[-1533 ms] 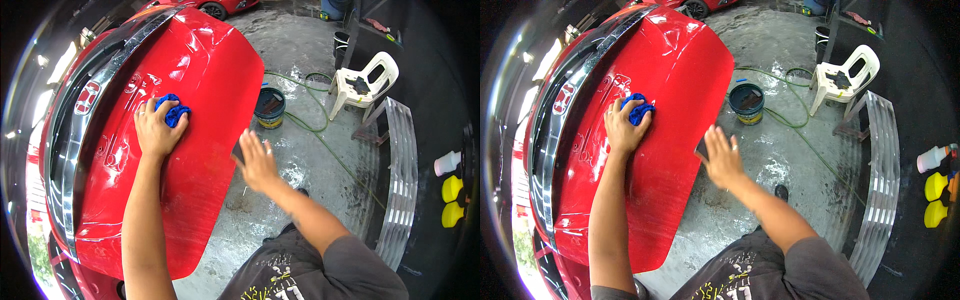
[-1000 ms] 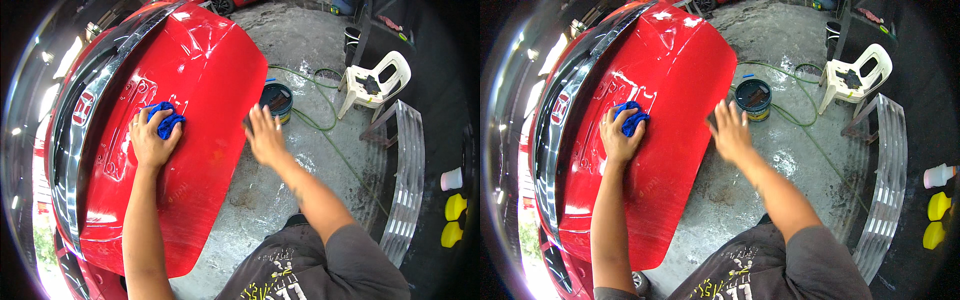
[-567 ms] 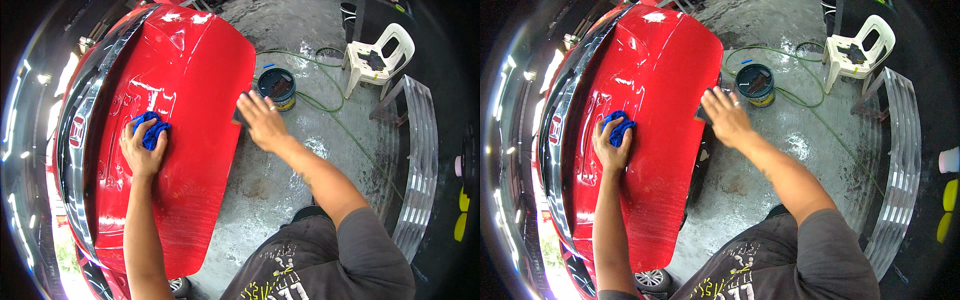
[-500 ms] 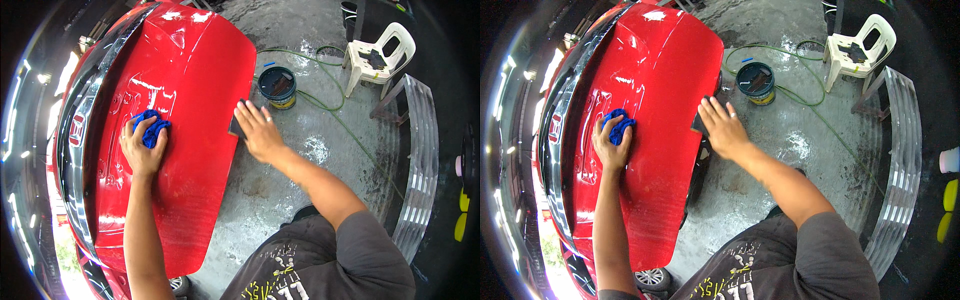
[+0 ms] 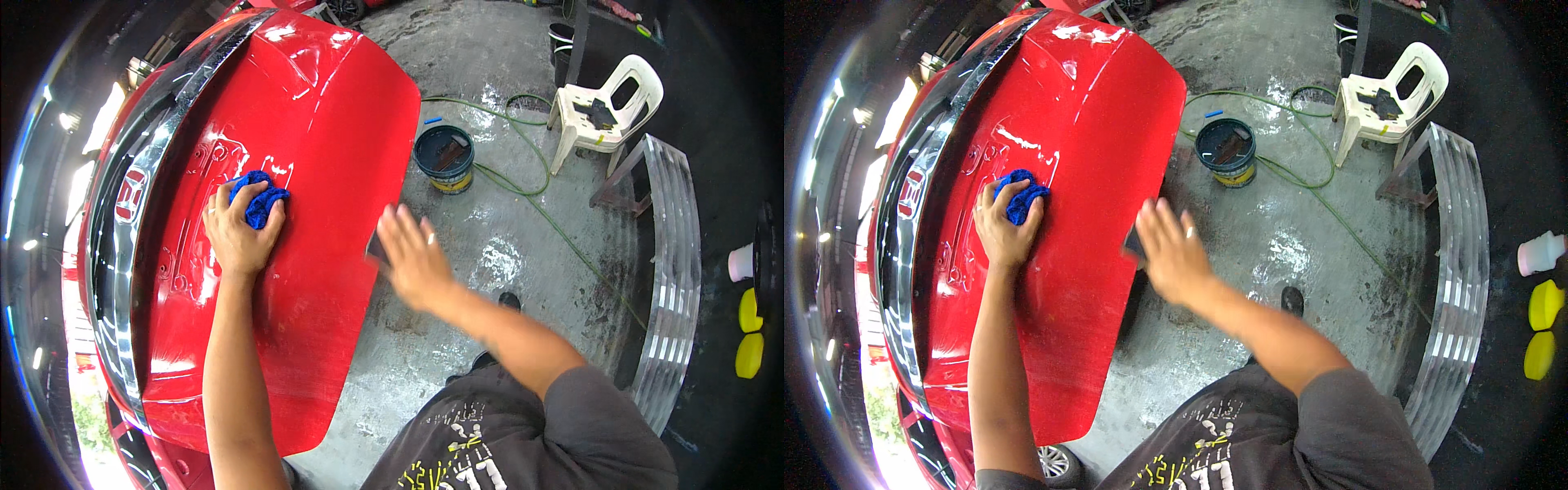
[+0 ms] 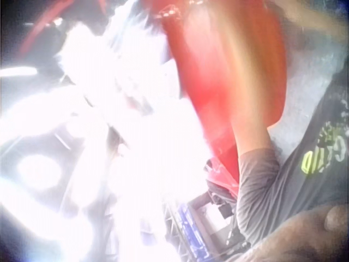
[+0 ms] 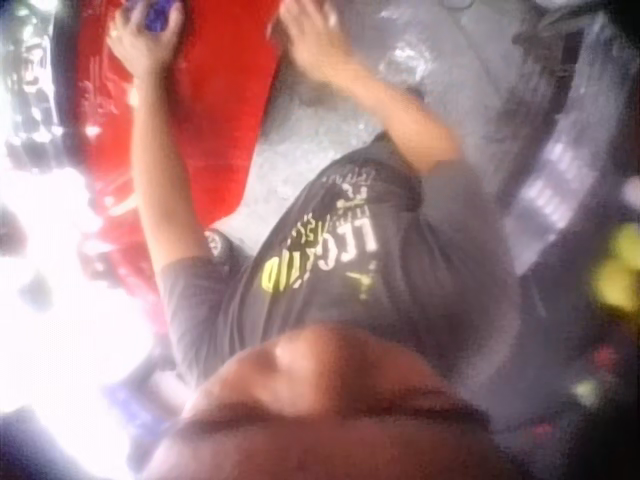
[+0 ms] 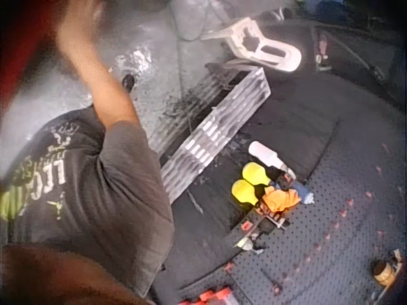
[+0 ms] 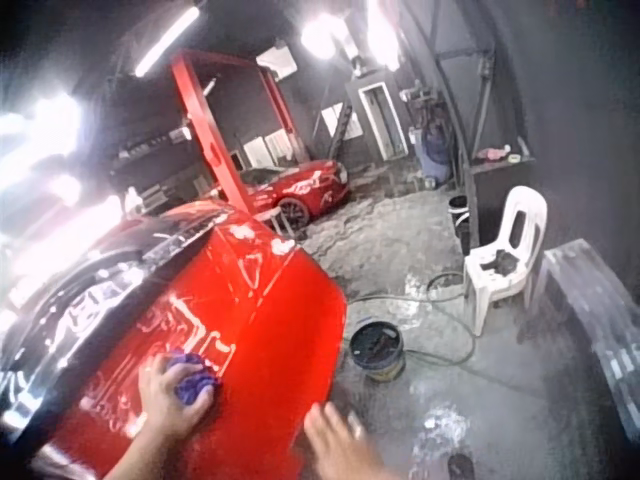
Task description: The person uses a sanding block and a blue microfiber cloth to polish the rear trunk of a red car. They alternate between rubbing the surface with the block and wiping it with the cloth, working across the panel in a garage setting.
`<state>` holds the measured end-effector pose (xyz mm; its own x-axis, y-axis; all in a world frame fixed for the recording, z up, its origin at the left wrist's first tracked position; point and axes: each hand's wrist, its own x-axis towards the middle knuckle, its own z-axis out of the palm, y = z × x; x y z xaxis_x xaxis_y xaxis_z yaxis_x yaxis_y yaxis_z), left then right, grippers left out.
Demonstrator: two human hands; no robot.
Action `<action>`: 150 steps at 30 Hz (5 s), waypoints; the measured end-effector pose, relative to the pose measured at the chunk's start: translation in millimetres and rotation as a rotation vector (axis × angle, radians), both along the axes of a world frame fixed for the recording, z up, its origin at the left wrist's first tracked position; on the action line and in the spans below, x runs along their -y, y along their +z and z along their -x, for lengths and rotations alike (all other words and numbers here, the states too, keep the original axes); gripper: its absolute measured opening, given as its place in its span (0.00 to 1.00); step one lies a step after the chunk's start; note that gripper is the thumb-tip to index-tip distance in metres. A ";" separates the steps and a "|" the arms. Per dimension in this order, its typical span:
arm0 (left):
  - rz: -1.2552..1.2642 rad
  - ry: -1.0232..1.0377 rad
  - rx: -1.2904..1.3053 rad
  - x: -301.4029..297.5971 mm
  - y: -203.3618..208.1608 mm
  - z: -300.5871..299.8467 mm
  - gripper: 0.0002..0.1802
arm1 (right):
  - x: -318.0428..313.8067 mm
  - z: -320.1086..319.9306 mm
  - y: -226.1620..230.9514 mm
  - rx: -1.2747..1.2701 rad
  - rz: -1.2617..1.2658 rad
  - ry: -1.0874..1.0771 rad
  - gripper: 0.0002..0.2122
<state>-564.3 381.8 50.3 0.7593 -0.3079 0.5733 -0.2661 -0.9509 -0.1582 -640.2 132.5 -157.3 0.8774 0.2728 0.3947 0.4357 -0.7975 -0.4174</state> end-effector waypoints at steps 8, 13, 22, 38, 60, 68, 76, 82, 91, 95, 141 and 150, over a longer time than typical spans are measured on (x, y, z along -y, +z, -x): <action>0.037 -0.016 0.014 -0.9 -0.5 0.4 0.23 | 20.5 -24.2 1.2 0.014 0.106 -0.024 0.38; 0.038 -0.048 0.031 2.7 0.4 -3.8 0.22 | 59.4 -131.6 22.8 -0.048 0.020 -0.168 0.31; 0.032 -0.029 0.009 0.1 0.6 -2.1 0.23 | 65.1 -136.3 7.9 -0.014 0.087 -0.090 0.33; 0.028 0.015 -0.043 8.8 4.4 -9.4 0.26 | 135.8 -280.5 35.0 -0.112 0.067 -0.108 0.31; 0.024 0.025 -0.081 13.2 10.1 -13.0 0.25 | 144.6 -320.9 18.6 -0.021 -0.041 -0.011 0.32; 0.029 0.029 -0.076 6.5 1.8 -10.0 0.26 | 144.5 -294.4 25.8 -0.043 0.139 -0.021 0.33; 0.027 0.057 -0.078 3.0 6.0 -4.4 0.26 | 149.1 -298.9 11.4 -0.047 0.044 0.114 0.33; 0.028 0.017 -0.063 3.4 6.0 -9.4 0.25 | 149.5 -358.6 10.4 0.033 -0.129 0.156 0.30; 0.001 -0.013 -0.079 3.9 9.9 -18.7 0.26 | 126.6 -433.0 46.0 0.115 -0.262 0.141 0.31; 0.006 0.028 -0.083 -2.7 8.0 -2.0 0.26 | 136.2 -386.6 25.4 0.068 -0.184 0.221 0.30; -0.063 0.026 0.075 -101.6 21.8 137.8 0.17 | -38.3 -85.9 28.4 0.175 -0.313 0.092 0.30; 0.009 0.023 0.202 -107.3 15.2 150.3 0.17 | -127.9 85.3 13.9 0.242 -0.228 0.303 0.39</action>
